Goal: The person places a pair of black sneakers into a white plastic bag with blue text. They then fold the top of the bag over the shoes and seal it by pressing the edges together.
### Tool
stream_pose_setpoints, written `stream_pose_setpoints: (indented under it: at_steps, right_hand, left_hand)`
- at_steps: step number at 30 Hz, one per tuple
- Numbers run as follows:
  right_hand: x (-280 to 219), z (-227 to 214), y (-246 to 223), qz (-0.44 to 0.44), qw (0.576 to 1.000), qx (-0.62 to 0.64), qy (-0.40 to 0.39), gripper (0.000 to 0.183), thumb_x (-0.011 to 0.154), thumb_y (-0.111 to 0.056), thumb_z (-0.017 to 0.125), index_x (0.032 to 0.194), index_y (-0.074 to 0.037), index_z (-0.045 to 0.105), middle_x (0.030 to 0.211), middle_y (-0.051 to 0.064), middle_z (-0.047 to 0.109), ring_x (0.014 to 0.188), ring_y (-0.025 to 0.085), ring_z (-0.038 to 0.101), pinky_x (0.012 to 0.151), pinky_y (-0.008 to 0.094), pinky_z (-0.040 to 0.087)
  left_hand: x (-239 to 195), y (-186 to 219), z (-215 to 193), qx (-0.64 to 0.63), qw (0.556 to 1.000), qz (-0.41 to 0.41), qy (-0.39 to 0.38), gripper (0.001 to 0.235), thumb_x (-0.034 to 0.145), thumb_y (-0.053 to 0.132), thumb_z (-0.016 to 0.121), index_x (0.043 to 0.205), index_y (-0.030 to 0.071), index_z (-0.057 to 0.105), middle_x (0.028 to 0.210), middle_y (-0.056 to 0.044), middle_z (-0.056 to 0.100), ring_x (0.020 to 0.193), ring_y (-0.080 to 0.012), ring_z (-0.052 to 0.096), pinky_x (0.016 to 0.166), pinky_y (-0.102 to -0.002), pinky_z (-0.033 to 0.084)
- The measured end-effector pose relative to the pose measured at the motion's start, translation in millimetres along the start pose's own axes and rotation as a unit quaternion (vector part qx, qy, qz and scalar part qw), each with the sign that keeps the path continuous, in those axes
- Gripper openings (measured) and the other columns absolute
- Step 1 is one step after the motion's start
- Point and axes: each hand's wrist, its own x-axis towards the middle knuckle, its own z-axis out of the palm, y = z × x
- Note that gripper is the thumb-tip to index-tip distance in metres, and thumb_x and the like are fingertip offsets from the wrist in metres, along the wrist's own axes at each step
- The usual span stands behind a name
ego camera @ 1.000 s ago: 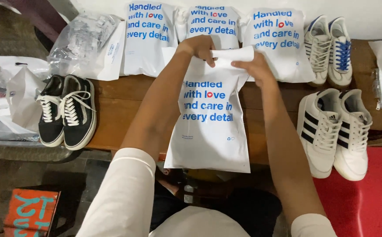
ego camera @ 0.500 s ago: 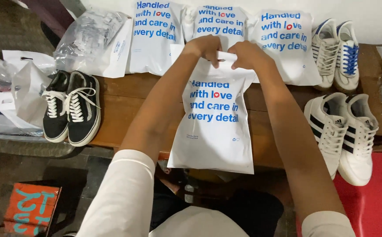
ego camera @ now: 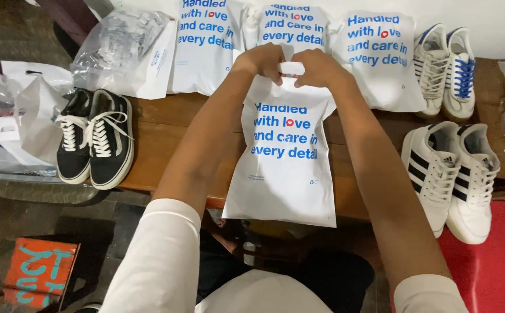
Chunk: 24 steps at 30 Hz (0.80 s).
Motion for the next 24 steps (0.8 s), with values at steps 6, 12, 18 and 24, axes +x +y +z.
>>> stream_pose_setpoints:
  at_steps: [6, 12, 18, 24]
  right_hand:
    - [12.7, 19.3, 11.1, 0.007, 1.000, 0.017, 0.021, 0.048, 0.085, -0.013, 0.080, 0.131, -0.008, 0.065, 0.123, 0.014, 0.069, 0.106, 0.039, 0.063, 0.088, 0.048, 0.049]
    - [3.3, 3.5, -13.7, 0.001, 1.000, 0.009, -0.015, 0.061, 0.083, -0.015, 0.079, 0.139, -0.016, 0.055, 0.144, 0.009, 0.058, 0.121, 0.033, 0.058, 0.094, 0.047, 0.048]
    - [17.1, 14.0, -26.3, -0.018, 1.000, 0.013, 0.017, 0.053, 0.085, -0.016, 0.080, 0.135, -0.007, 0.065, 0.132, 0.012, 0.068, 0.112, 0.037, 0.064, 0.092, 0.048, 0.051]
    - [24.1, 22.1, -5.9, -0.013, 0.999, 0.030, 0.013, 0.047, 0.088, -0.014, 0.074, 0.133, -0.011, 0.062, 0.136, 0.011, 0.062, 0.124, 0.036, 0.054, 0.101, 0.049, 0.044]
  left_hand:
    - [-8.8, -6.5, -9.8, 0.072, 0.997, -0.012, -0.025, 0.055, 0.075, 0.025, 0.086, 0.126, 0.014, 0.070, 0.116, -0.008, 0.071, 0.104, -0.0318, 0.068, 0.084, -0.041, 0.057]
    - [-8.9, -23.3, -8.8, 0.088, 0.996, -0.011, -0.030, 0.043, 0.082, 0.020, 0.079, 0.122, 0.008, 0.068, 0.112, -0.009, 0.072, 0.099, -0.0315, 0.069, 0.079, -0.040, 0.056]
    - [-24.4, -19.6, -8.1, 0.062, 0.998, -0.015, -0.017, 0.048, 0.091, 0.018, 0.074, 0.138, 0.014, 0.062, 0.122, -0.008, 0.068, 0.108, -0.0338, 0.066, 0.086, -0.043, 0.055]
    - [-19.0, -91.9, 2.9, -0.146, 0.961, 0.046, 0.229, 0.058, 0.070, 0.021, 0.095, 0.120, 0.008, 0.068, 0.118, -0.011, 0.073, 0.108, -0.0310, 0.069, 0.089, -0.040, 0.056]
